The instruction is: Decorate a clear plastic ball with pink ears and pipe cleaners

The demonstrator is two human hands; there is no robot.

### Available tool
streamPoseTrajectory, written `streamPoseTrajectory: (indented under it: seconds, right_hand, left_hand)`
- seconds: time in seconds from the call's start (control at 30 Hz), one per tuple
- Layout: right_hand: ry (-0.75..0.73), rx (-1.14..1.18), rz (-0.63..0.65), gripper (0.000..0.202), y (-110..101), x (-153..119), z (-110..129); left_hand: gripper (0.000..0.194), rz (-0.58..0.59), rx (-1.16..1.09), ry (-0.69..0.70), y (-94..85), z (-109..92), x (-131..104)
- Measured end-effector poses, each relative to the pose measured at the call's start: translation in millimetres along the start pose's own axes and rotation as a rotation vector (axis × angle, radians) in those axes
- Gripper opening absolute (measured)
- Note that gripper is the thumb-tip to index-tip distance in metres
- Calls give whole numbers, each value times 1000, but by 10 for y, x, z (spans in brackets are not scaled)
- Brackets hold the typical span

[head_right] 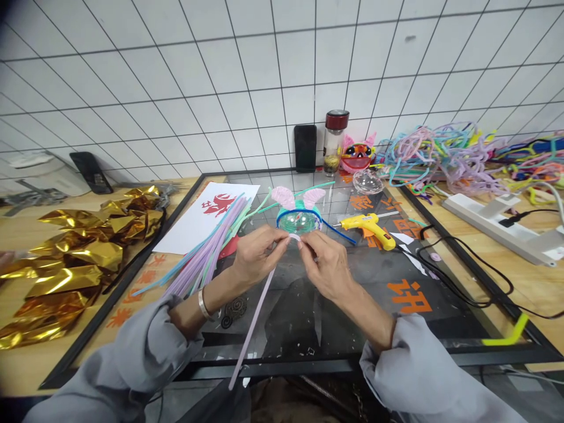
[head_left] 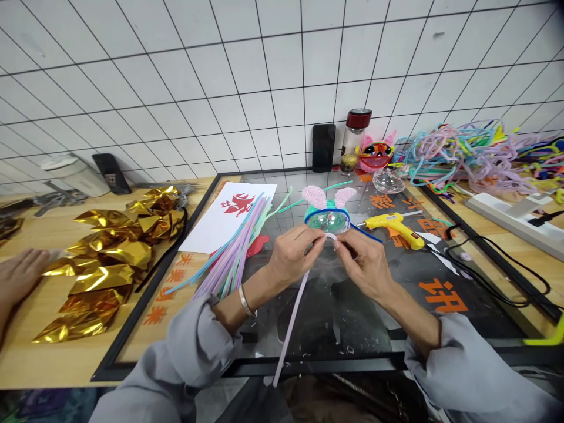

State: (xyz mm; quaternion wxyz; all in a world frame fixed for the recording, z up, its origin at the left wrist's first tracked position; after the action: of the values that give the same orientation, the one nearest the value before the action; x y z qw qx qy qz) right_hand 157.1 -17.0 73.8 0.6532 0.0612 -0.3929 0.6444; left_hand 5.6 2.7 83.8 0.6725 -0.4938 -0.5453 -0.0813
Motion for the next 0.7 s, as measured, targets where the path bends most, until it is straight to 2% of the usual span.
streamPoseTrajectory:
  seconds: [0.13,0.37,0.7]
  right_hand:
    - [69,67,6,24,10,1,-11]
    - [280,248,32,30,61,-26,-130]
    - [373,423,24,36,116,-59,-211]
  left_hand:
    - [15,-29,27,14,-1,-22,28]
    - [19,-25,19,-29,47,-24,18]
    - [18,-34,-28,-70,85,-3,1]
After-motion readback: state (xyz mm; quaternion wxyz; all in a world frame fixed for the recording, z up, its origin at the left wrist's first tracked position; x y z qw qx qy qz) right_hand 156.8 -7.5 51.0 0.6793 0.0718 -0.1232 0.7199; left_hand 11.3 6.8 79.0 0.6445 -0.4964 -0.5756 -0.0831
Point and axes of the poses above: each hand's wrist, its own x-axis towards the middle knuckle, its own y-axis out of the palm, z = x × y, the point moved 5 cm from there along x, towards the middle knuckle, and after that the axes turned 13 degrees about x, right-handed, at the moved point
